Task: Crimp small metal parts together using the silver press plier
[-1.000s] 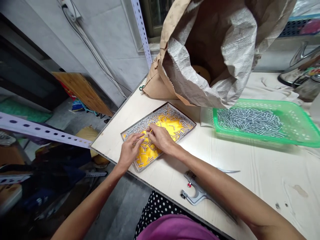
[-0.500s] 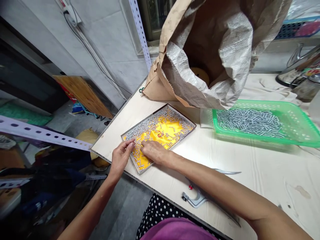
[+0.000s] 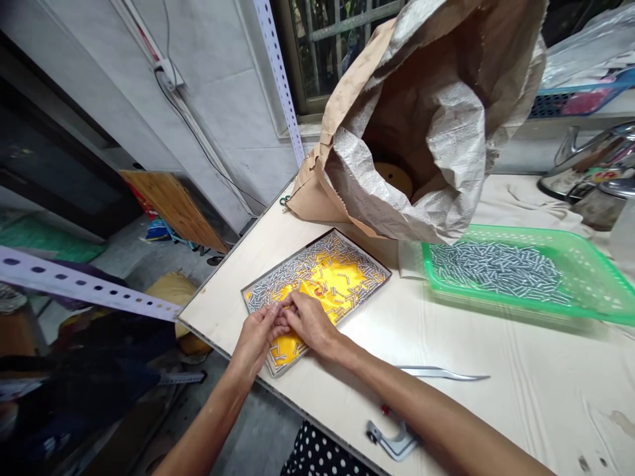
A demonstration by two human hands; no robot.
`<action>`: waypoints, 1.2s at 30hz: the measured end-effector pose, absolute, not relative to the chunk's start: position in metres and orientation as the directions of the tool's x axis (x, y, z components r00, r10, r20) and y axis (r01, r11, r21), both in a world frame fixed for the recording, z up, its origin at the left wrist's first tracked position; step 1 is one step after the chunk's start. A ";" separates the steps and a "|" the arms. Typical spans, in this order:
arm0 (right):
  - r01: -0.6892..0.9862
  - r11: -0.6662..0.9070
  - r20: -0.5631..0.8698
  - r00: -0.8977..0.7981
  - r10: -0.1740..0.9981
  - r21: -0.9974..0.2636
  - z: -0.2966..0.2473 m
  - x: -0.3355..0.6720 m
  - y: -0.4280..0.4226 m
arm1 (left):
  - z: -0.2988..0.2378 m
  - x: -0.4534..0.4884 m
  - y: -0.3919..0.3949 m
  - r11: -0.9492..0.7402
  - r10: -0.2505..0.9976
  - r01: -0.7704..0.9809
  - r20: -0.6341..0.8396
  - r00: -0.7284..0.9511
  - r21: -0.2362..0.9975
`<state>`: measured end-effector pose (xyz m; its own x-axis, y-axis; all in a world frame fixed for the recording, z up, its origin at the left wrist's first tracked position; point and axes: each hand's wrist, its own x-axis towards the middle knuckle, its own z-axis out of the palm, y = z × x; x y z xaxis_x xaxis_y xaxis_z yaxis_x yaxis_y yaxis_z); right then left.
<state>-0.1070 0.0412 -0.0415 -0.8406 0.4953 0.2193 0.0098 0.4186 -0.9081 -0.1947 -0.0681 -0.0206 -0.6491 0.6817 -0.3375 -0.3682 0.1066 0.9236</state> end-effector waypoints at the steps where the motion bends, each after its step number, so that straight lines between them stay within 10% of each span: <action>1: -0.008 0.401 0.232 -0.826 0.514 -0.916 -0.042 -0.107 0.040 | -0.020 -0.195 -0.067 0.109 0.687 -0.415 -0.370 -0.625 0.903; 18: 0.105 0.443 0.204 -0.778 0.595 -0.890 -0.035 -0.110 0.033 | -0.025 -0.193 -0.066 0.045 0.674 -0.515 -0.407 -0.617 0.856; 25: 0.046 0.133 0.031 -0.848 0.529 -0.990 -0.029 -0.111 0.042 | -0.027 -0.194 -0.070 0.090 0.657 -0.037 -0.087 -0.749 0.995; 30: -0.023 -0.212 -0.096 -0.841 0.533 -0.977 -0.028 -0.113 0.044 | -0.022 -0.189 -0.065 0.098 0.720 -0.087 -0.131 -0.681 0.991; 36: 0.035 -0.117 -0.100 -0.787 0.609 -0.992 -0.033 -0.112 0.047 | -0.019 -0.189 -0.069 0.210 0.728 0.140 -0.059 -0.683 0.968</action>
